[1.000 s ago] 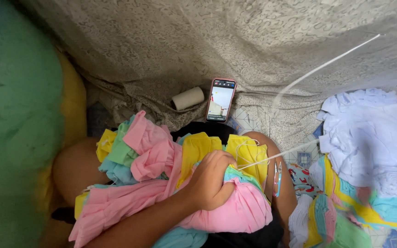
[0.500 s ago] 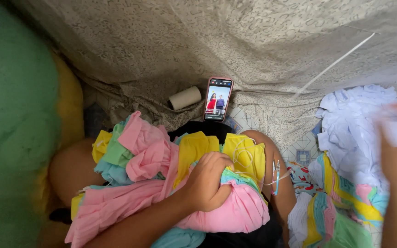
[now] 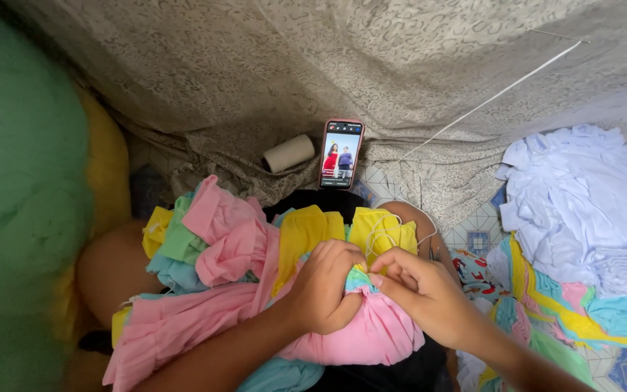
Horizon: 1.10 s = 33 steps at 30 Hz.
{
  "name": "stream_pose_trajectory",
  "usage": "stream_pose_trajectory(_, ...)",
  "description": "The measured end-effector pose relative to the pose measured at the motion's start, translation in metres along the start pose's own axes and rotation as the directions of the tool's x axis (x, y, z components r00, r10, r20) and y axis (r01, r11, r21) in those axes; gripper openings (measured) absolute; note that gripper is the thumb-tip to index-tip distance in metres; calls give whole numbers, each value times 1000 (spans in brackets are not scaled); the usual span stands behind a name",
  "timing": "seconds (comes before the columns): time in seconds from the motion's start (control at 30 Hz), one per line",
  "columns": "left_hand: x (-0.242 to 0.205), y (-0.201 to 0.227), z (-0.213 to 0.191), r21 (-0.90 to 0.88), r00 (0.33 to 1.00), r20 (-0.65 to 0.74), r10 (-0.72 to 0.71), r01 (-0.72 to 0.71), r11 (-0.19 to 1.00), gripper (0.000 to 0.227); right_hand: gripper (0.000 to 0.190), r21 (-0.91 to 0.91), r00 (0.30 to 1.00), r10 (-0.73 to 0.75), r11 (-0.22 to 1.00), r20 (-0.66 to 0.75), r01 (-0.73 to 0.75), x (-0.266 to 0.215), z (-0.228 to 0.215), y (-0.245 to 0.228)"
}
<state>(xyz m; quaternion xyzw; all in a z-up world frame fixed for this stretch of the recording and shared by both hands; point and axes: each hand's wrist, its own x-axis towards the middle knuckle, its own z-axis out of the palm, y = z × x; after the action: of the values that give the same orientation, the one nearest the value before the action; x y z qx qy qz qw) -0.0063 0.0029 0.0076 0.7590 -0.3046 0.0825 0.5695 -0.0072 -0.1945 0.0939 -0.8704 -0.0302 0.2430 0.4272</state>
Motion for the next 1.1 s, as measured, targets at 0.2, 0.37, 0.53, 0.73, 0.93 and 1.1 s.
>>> stream_pose_trajectory(0.2,-1,-1,1,-3,1000,-4,15,-15,1000,29,16,-43,1000,5,999,24,-4,-3,-2,1)
stream_pose_trajectory(0.37,-1,-1,1,-3,1000,-9,14,-14,1000,28,11,173,999,12,985,34,-18,-2,-2,6)
stream_pose_trajectory(0.53,0,1,-1,-11,1000,-4,5,-5,1000,29,15,313,1000,6,950,23,-13,-1,0,6)
stream_pose_trajectory(0.73,-2,-2,1,-13,1000,1,12,-12,1000,29,11,227,992,87,972,-86,-65,-4,-3,3)
stream_pose_trajectory(0.93,-2,-4,-1,-29,1000,6,19,-19,999,31,15,28,934,25,999,-355,-16,-5,-74,45)
stream_pose_trajectory(1.1,0,-1,-6,-30,1000,-2,26,-26,999,31,21,-294,747,-132,952,-651,-89,-9,-194,102)
